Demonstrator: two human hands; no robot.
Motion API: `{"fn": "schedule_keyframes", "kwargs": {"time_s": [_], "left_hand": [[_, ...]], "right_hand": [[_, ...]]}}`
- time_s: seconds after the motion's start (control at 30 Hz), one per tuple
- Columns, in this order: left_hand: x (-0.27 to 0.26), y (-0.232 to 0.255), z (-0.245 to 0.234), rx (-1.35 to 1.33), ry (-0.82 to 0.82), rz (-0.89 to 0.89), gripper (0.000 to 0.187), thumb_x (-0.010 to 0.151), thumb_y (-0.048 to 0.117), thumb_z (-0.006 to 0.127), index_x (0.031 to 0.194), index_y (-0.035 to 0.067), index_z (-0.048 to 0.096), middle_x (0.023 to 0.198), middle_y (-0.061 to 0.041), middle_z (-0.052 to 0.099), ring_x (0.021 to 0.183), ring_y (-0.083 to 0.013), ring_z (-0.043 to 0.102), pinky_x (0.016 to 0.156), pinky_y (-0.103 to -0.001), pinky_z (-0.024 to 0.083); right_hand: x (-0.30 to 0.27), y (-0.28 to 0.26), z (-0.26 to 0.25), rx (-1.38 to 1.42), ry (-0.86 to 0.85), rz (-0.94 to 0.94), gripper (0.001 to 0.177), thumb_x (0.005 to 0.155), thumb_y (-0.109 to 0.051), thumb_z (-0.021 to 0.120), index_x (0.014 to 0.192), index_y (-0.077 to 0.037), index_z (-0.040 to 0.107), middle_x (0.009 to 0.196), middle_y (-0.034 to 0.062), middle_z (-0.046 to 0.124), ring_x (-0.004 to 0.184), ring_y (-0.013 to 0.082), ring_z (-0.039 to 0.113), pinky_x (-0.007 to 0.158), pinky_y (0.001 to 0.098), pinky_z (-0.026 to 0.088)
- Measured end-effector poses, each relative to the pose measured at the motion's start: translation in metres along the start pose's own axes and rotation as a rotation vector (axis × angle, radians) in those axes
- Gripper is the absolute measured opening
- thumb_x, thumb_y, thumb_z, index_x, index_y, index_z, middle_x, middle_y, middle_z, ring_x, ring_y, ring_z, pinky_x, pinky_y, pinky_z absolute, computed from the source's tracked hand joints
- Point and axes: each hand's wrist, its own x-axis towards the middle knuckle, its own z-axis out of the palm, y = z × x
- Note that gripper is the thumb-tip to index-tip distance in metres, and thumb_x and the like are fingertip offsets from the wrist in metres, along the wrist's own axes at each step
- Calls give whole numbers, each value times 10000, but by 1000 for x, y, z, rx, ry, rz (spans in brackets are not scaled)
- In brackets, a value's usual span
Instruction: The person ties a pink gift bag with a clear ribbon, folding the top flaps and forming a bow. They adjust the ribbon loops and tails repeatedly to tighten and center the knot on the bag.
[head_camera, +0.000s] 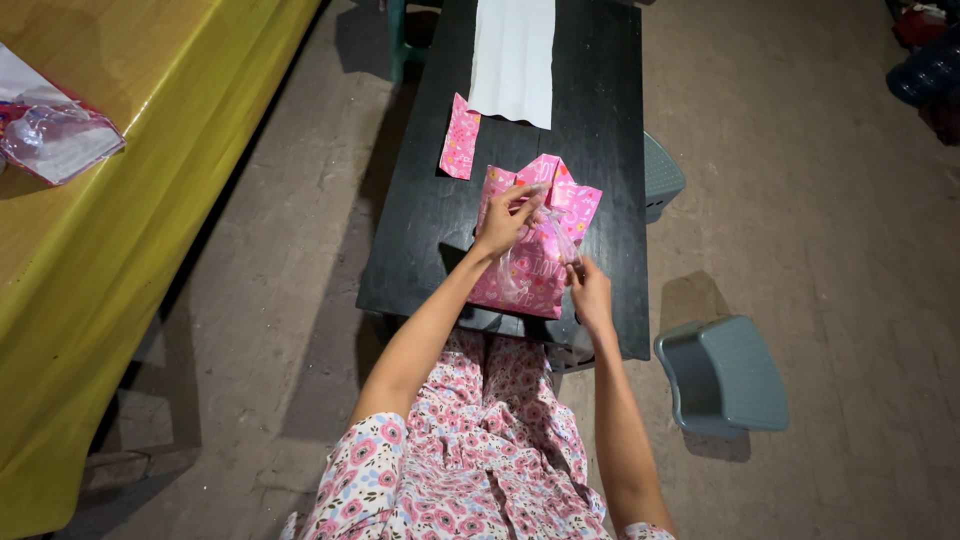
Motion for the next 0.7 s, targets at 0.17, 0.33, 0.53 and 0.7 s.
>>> {"fn": "schedule_keyframes", "kwargs": {"time_s": [0.17, 0.33, 0.53, 0.7], "left_hand": [[0, 12, 7, -42, -27, -9, 317, 1075, 186, 639, 1357, 57, 703, 708, 41, 546, 575, -31, 507, 511, -204, 414], [-3, 16, 8, 79, -44, 54, 422, 986, 127, 696, 1399, 63, 638, 854, 51, 615, 691, -22, 527, 561, -202, 456], [1, 16, 2, 223, -3, 136, 368, 998, 118, 723, 1353, 57, 649, 994, 36, 716, 864, -26, 626, 749, -203, 518], [-2, 15, 2, 228, 37, 86, 410, 993, 128, 702, 1400, 90, 673, 834, 29, 600, 684, -30, 482, 593, -215, 412]], "right_hand": [[-3, -5, 3, -89, 16, -58, 240, 1000, -236, 618, 1163, -75, 546, 816, 214, 700, 774, 441, 691, 650, 515, 503], [-11, -30, -6, -176, -30, -84, 315, 1063, -384, 521, 1182, -93, 535, 850, 237, 688, 833, 499, 651, 684, 575, 475], [-16, -44, -14, -270, -56, -39, 276, 1064, -362, 508, 1133, -119, 619, 845, 227, 701, 847, 483, 652, 681, 563, 469], [-6, -20, -6, -134, -47, -65, 210, 1043, -230, 592, 1003, -48, 689, 774, 197, 689, 720, 362, 692, 655, 438, 502]]}}
